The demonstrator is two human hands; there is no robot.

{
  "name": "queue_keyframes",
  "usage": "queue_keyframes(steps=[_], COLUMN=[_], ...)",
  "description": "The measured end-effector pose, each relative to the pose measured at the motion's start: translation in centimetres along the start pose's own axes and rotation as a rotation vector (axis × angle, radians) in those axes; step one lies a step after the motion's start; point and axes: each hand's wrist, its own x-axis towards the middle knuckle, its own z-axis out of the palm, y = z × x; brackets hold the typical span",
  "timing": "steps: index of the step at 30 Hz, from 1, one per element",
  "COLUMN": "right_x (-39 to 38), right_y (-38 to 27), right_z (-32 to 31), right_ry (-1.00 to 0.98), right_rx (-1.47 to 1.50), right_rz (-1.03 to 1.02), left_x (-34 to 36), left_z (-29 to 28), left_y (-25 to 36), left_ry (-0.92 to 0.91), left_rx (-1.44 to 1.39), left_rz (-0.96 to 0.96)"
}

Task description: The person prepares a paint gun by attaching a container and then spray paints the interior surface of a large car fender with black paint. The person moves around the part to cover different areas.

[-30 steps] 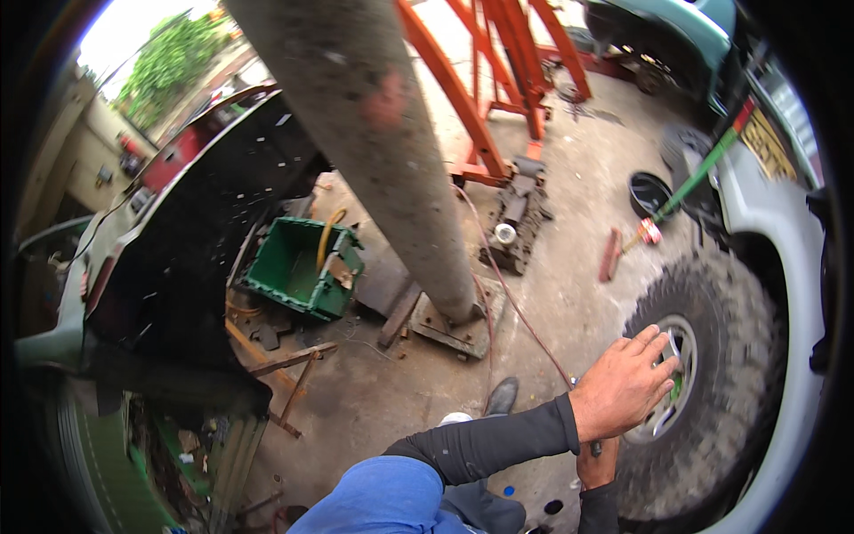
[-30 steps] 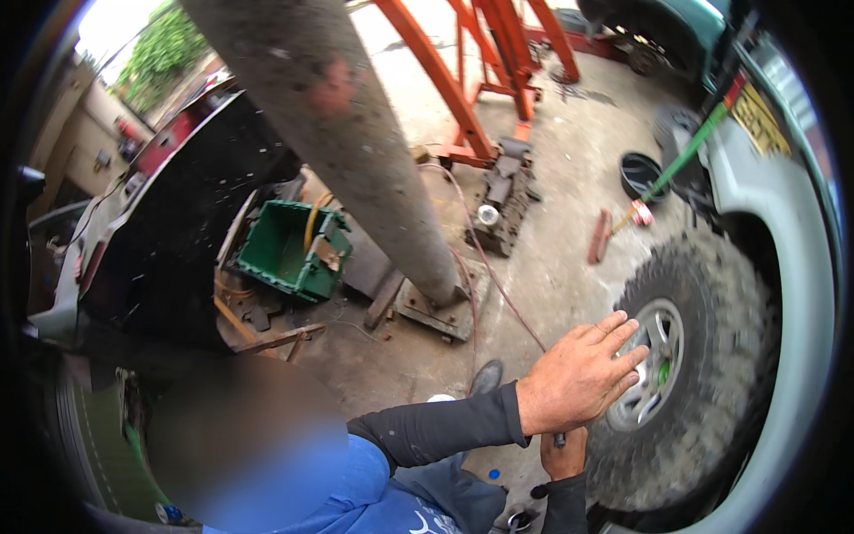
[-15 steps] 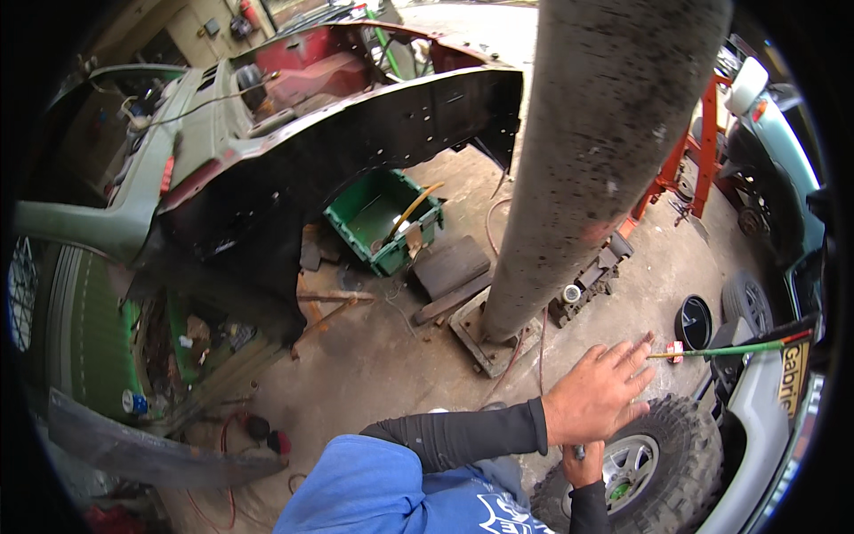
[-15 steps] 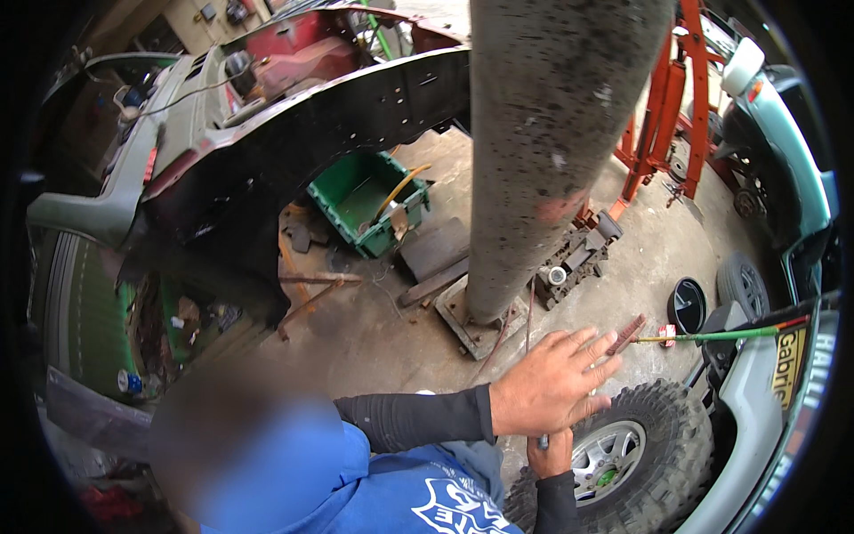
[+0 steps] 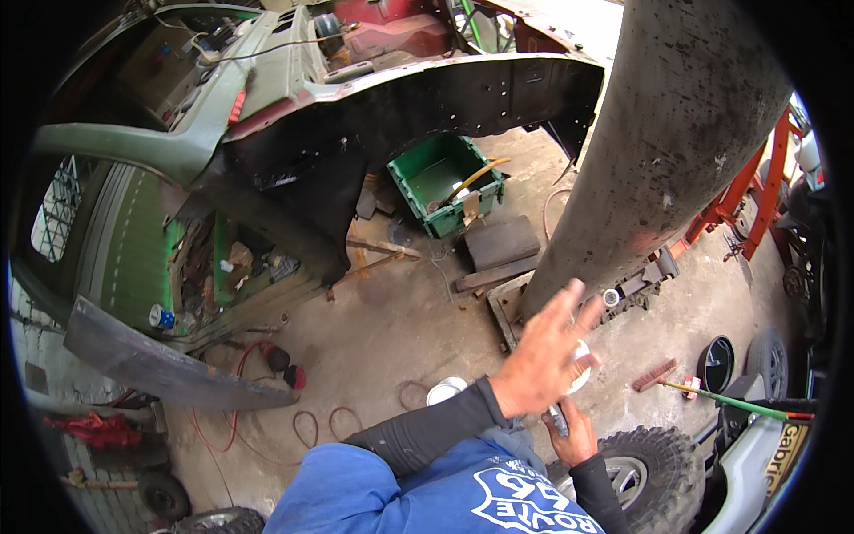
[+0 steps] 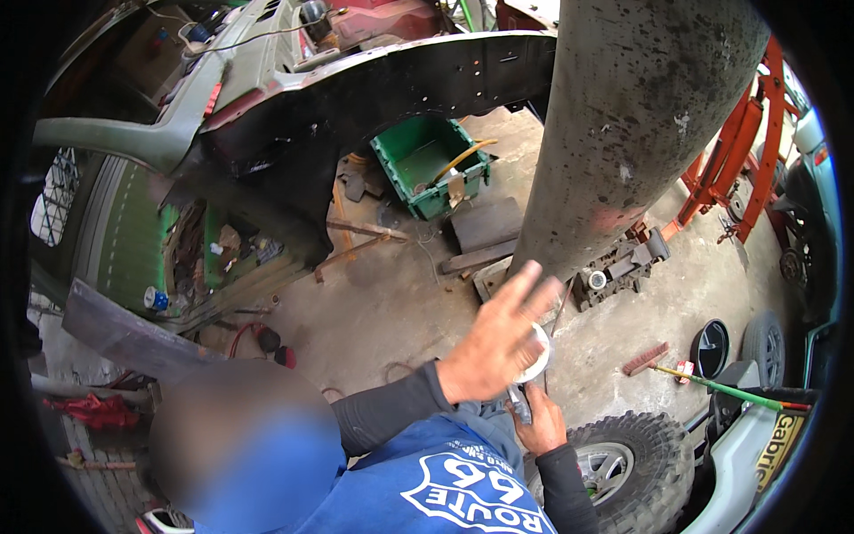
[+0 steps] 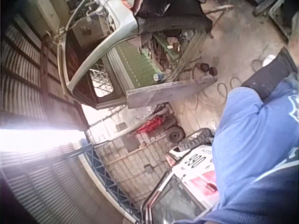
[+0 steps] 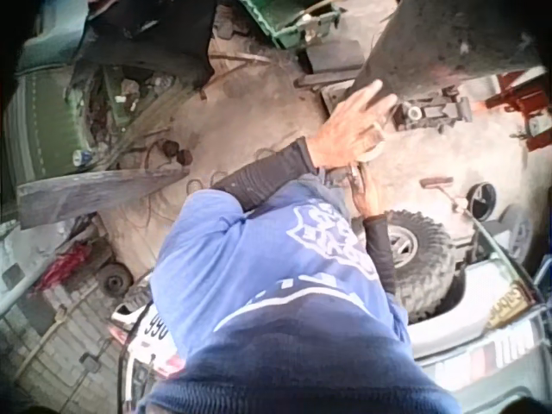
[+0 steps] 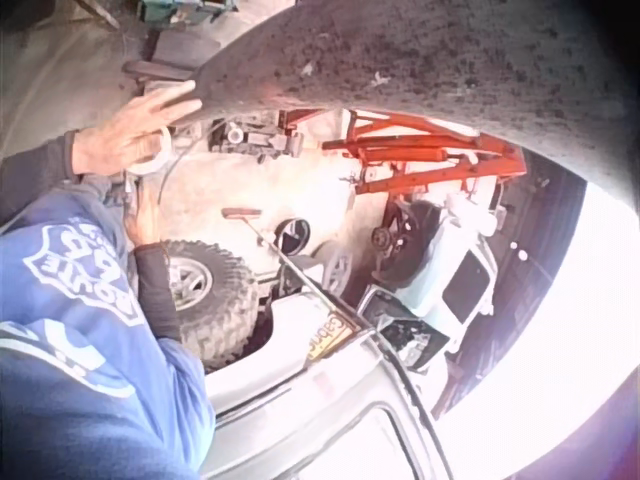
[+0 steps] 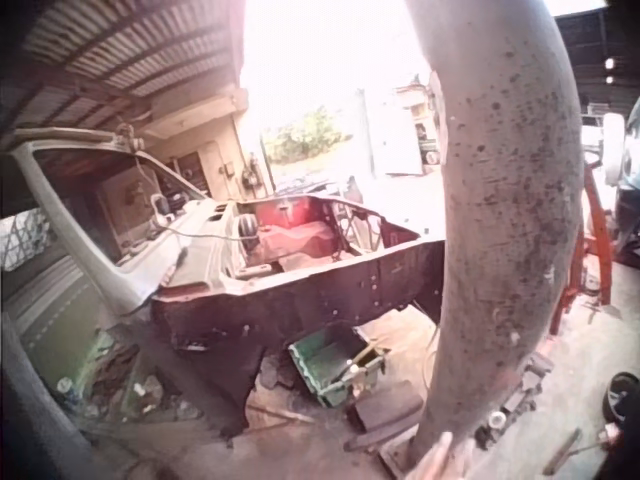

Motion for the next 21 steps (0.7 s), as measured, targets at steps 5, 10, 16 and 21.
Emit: queue_keyframes(steps=[5,10,16,21], right_x=[1.7,5.4,11.8,15.3], right_y=[-1.7,-6.6,-14.1,-16.4], right_z=[-1.7,-4.6,-6.7,-9.8], right_ry=[-0.047,-0.16,-0.179,-0.194], right_rx=[0.066,0.218,0.323,0.499], right_rz=[-0.083,-0.164,-0.269,-0.162], left_x=[-6.0,-20.6,-40.4,-51.6], left_z=[-1.1,1.2,7.3,8.6], left_y=[-8.2,-15.7,-21.1,-18.4], left_ry=[0.344,0.079,-0.061,0.205], left_rx=[-0.195,0.095,-0.153,-0.6], left_rz=[-0.503,-0.744,-1.337,-1.986])
